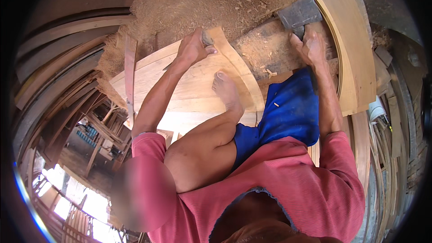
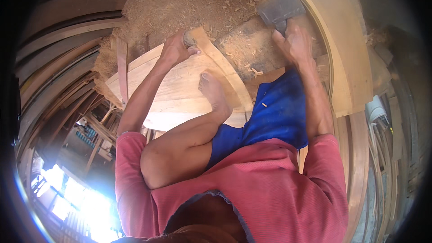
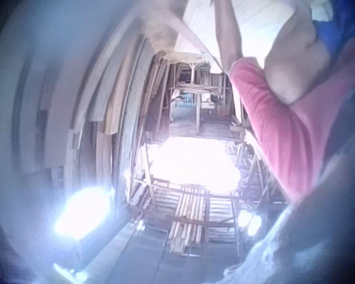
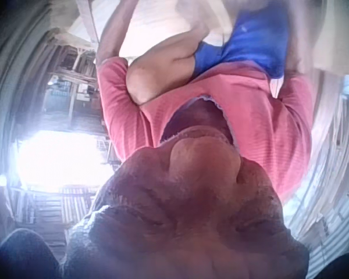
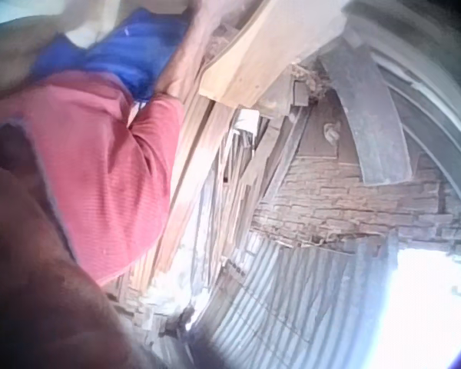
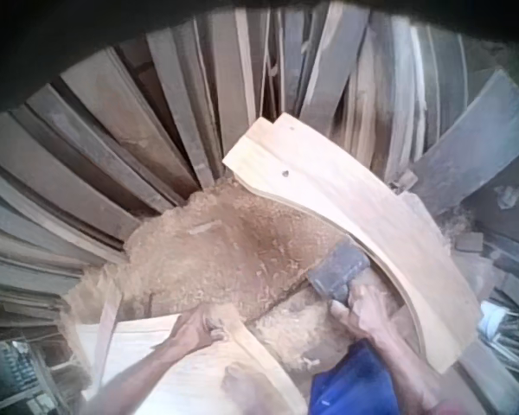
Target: The person carves a curved wooden board using a chisel and mallet. They repeatedly strike the chisel to remove wood shavings, then flip the board to work on the other side.
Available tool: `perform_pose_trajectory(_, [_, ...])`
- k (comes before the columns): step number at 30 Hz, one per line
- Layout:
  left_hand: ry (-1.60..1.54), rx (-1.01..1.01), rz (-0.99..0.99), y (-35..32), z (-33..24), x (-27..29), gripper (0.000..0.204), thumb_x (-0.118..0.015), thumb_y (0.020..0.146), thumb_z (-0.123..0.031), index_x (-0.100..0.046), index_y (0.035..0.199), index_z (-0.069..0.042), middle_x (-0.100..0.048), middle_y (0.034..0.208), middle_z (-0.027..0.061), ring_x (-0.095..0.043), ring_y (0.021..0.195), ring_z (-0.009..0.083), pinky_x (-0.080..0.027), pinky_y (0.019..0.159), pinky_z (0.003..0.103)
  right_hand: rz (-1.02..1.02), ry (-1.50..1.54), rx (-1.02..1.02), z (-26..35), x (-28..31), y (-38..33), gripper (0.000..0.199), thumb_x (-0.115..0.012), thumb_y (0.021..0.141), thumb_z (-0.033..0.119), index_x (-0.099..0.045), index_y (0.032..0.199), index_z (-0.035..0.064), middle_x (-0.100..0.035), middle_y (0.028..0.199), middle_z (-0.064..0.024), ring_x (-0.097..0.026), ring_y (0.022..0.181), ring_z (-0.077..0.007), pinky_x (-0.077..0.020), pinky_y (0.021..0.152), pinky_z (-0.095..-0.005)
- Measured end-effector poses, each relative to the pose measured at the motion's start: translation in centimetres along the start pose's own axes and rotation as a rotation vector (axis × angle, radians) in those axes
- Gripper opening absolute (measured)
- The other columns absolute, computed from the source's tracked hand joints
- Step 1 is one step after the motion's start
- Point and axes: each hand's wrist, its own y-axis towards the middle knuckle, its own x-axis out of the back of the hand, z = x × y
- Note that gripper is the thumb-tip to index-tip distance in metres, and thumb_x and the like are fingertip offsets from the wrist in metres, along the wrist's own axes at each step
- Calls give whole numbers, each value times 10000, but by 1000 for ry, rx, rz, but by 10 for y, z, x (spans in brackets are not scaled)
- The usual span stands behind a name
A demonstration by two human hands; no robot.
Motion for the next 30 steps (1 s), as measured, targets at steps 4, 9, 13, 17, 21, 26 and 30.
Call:
perform_pose_trajectory(4, [98,87,74,0,-26,14,708,-927,745,-427,-612,1241,-32,-738,1126,209,-709,1101,376,-556,929,460,-21,105,11,-6,4,3,449,-704,876,375,-667,1036,-43,-708,840,-273,-706,817,-441,-546,747,-520])
perform_pose_trajectory(9, [137,113,108,16,-30,13,645,-913,755,-468,-647,1131,-17,-732,1093,230,-703,1075,393,-555,909,453,-48,183,20,-17,-1,6,429,-753,877,372,-662,992,-31,-697,766,-247,-700,748,-431,-546,702,-512])
perform_pose_trajectory(13, [129,131,74,12,-35,11,587,-906,770,-454,-673,1106,-32,-746,1069,199,-718,1046,369,-567,890,437,-105,321,93,-27,-10,8,394,-792,851,320,-645,962,-29,-678,719,-237,-689,706,-433,-539,658,-512])
perform_pose_trajectory(17, [120,161,16,8,-42,6,550,-907,775,-438,-692,1102,-53,-760,1034,171,-736,1008,348,-579,866,426,-134,356,132,-31,-12,8,380,-802,839,294,-634,956,-26,-660,679,-227,-674,659,-431,-531,611,-506])
perform_pose_trajectory(21, [91,152,-27,9,-38,0,540,-913,769,-434,-710,1100,-58,-765,1020,166,-746,990,337,-582,861,428,-130,407,132,-32,-9,9,375,-804,834,289,-633,961,-20,-652,655,-214,-663,632,-430,-527,588,-497])
perform_pose_trajectory(26, [67,102,-58,8,-35,-2,532,-912,767,-434,-723,1093,-58,-763,1013,175,-743,988,354,-583,867,434,-130,396,155,-36,-11,9,380,-806,833,293,-642,970,-21,-674,697,-204,-668,661,-431,-529,604,-493])
perform_pose_trajectory(30, [67,122,-27,10,-28,-1,512,-898,782,-431,-726,1100,-68,-762,1017,177,-733,994,375,-582,868,445,-116,356,123,-24,-3,10,368,-793,853,299,-678,1000,-17,-709,795,-217,-687,739,-432,-540,668,-492])
